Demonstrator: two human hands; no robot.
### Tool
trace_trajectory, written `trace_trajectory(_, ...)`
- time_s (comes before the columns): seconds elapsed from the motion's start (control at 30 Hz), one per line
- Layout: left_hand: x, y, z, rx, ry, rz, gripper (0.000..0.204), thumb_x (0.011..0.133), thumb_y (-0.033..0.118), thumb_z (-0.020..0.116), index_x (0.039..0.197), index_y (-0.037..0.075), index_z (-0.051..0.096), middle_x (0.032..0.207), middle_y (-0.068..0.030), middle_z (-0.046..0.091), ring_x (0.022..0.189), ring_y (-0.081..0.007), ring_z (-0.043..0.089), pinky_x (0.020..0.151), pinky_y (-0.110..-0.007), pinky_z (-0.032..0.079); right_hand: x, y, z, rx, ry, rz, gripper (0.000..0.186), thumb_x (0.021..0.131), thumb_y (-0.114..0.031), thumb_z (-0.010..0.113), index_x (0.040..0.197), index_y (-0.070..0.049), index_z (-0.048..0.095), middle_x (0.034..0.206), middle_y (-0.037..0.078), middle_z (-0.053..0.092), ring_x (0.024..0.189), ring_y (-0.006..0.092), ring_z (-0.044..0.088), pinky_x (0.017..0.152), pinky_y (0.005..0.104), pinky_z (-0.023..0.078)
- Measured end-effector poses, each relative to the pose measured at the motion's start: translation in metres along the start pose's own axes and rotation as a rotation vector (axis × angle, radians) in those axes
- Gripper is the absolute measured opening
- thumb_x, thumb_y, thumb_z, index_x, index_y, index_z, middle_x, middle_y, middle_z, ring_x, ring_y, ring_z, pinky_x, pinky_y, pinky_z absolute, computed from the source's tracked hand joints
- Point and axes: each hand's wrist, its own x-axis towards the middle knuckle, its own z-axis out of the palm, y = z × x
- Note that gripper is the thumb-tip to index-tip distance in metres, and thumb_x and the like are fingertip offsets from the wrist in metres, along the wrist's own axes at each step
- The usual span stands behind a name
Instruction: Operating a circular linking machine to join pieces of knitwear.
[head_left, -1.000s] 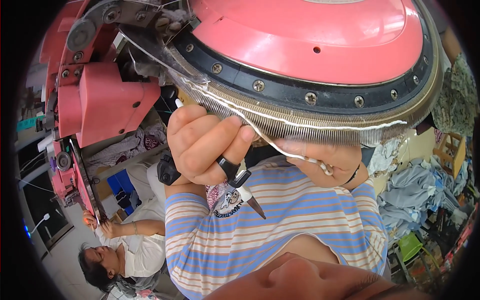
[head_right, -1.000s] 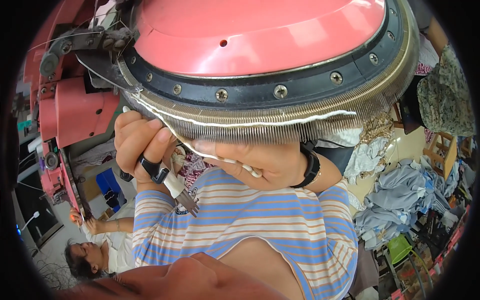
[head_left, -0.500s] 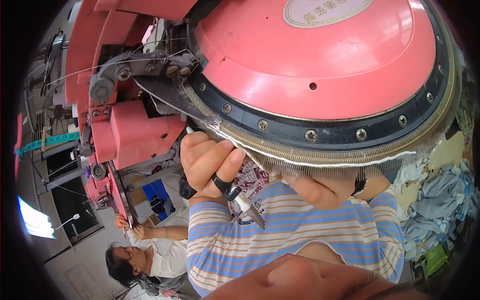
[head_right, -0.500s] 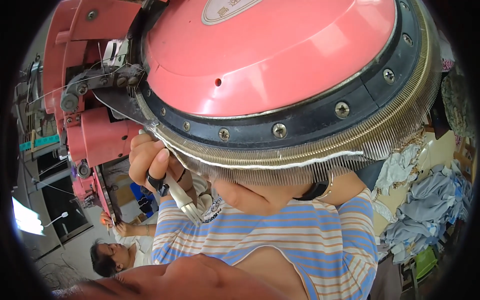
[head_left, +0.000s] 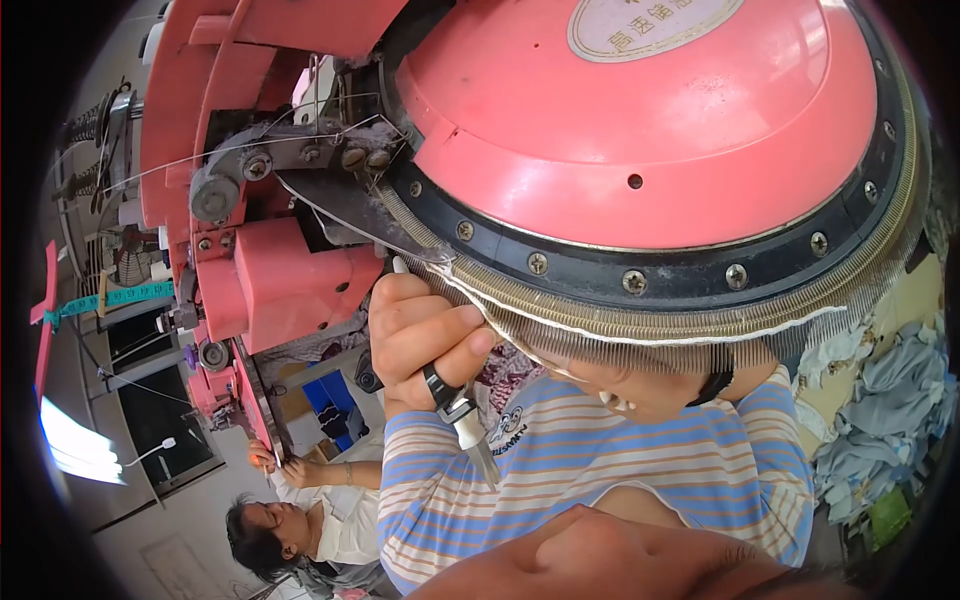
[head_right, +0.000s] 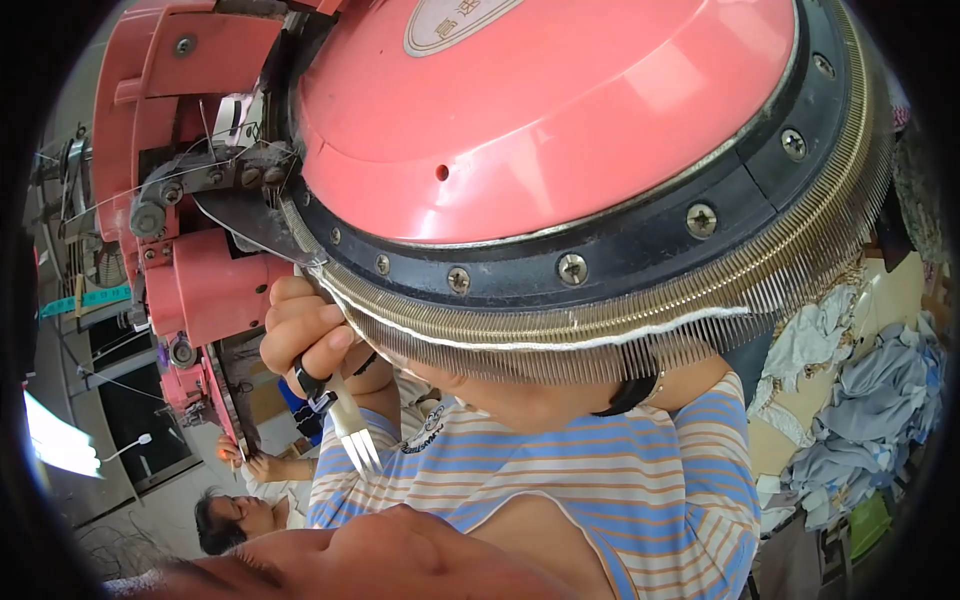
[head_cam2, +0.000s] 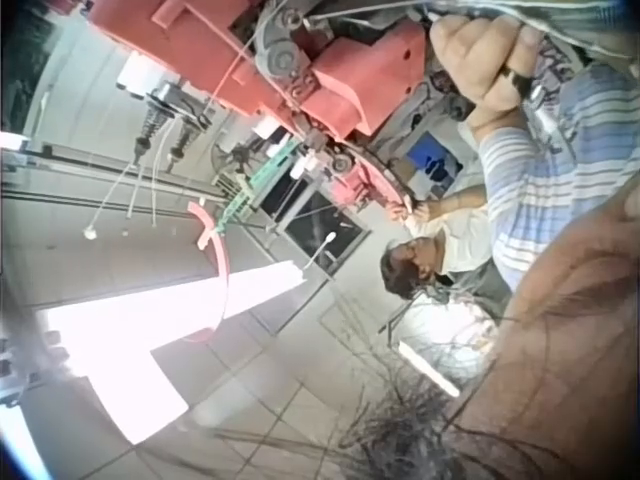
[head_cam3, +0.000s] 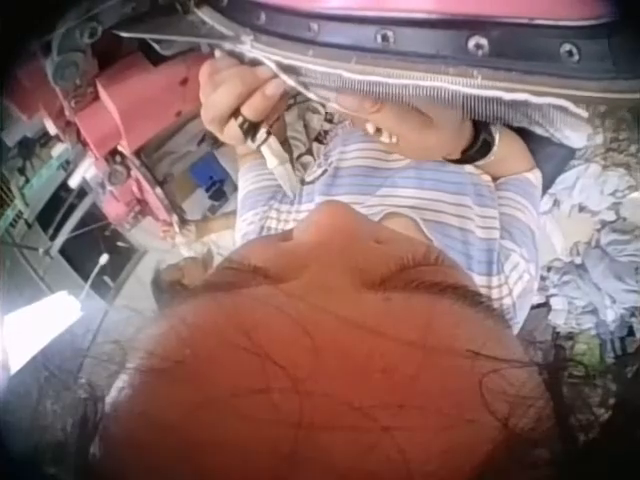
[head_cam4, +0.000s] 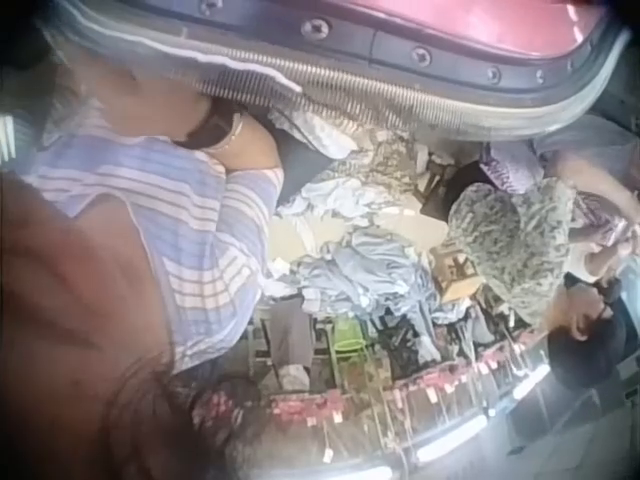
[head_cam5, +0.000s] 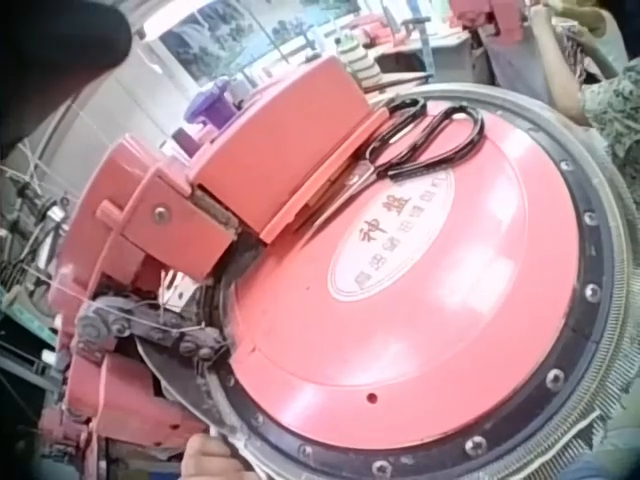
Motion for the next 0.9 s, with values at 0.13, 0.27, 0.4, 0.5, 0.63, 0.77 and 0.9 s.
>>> trace_trajectory(0.13,-0.004,0.002,0.002,0.037,0.010,0.031,0.029,0.064,0.001,0.066,0.090,0.009,0.059,0.088,-0.0034,0.053,0.064,-0.0160,0.050,0.054,-0.030,0.040,-0.017,-0.018,0.026,0.453,0.072,0.198,0.046,0.086,-0.012,0.053,0.129,-0.005,0.040,0.088,0.001,0.058,0.063,0.0084,0.048,0.055,0.0189,0.039)
trace_trajectory(0.27,-0.007,0.003,0.005,0.269,-0.032,0.126,0.030,0.067,-0.003,0.061,0.095,0.007,0.059,0.092,-0.0048,0.051,0.071,-0.0181,0.049,0.058,-0.032,0.042,-0.017,-0.011,0.004,0.467,-0.240,0.229,0.045,0.084,-0.006,0.053,0.128,-0.003,0.040,0.099,0.005,0.058,0.070,0.0105,0.054,0.059,0.0224,0.043)
trace_trajectory(0.4,-0.006,0.003,0.013,0.357,0.067,0.186,0.028,0.067,0.000,0.061,0.094,0.005,0.060,0.092,-0.0059,0.051,0.071,-0.0184,0.048,0.057,-0.032,0.042,-0.017,-0.004,0.004,0.463,-0.147,0.187,0.047,0.083,-0.005,0.054,0.128,-0.003,0.040,0.098,0.005,0.058,0.068,0.0099,0.052,0.057,0.0221,0.042)
trace_trajectory(0.5,0.001,0.004,0.015,0.294,0.078,0.244,0.022,0.066,0.005,0.060,0.088,0.003,0.061,0.083,-0.0064,0.052,0.065,-0.0172,0.047,0.054,-0.030,0.041,-0.017,-0.002,0.004,0.455,-0.059,0.145,0.048,0.081,-0.004,0.056,0.127,-0.004,0.041,0.097,0.005,0.058,0.066,0.0093,0.051,0.056,0.0217,0.041)
trace_trajectory(0.63,0.000,0.004,0.025,0.393,0.145,0.269,0.021,0.066,0.007,0.061,0.086,0.003,0.062,0.083,-0.0065,0.052,0.064,-0.0167,0.047,0.053,-0.029,0.040,-0.016,0.001,0.009,0.432,0.056,0.097,0.050,0.079,-0.003,0.058,0.127,-0.004,0.041,0.096,0.005,0.058,0.062,0.0085,0.049,0.053,0.0212,0.039)
trace_trajectory(0.77,0.004,0.007,0.024,0.275,0.154,0.296,0.022,0.065,0.009,0.062,0.086,0.003,0.062,0.081,-0.0066,0.052,0.064,-0.0164,0.047,0.051,-0.028,0.038,-0.010,-0.001,0.015,0.421,0.168,0.039,0.053,0.077,-0.002,0.060,0.127,-0.004,0.042,0.095,0.005,0.058,0.059,0.0077,0.047,0.051,0.0207,0.038)
trace_trajectory(0.9,0.003,0.014,0.030,0.365,0.162,0.240,0.020,0.065,0.009,0.062,0.084,0.003,0.063,0.081,-0.0052,0.052,0.064,-0.0158,0.046,0.053,-0.027,0.036,-0.001,0.006,-0.015,0.230,0.050,-0.093,0.045,0.080,-0.004,0.055,0.124,-0.002,0.043,0.098,0.008,0.057,0.067,0.0108,0.049,0.058,0.0227,0.041)
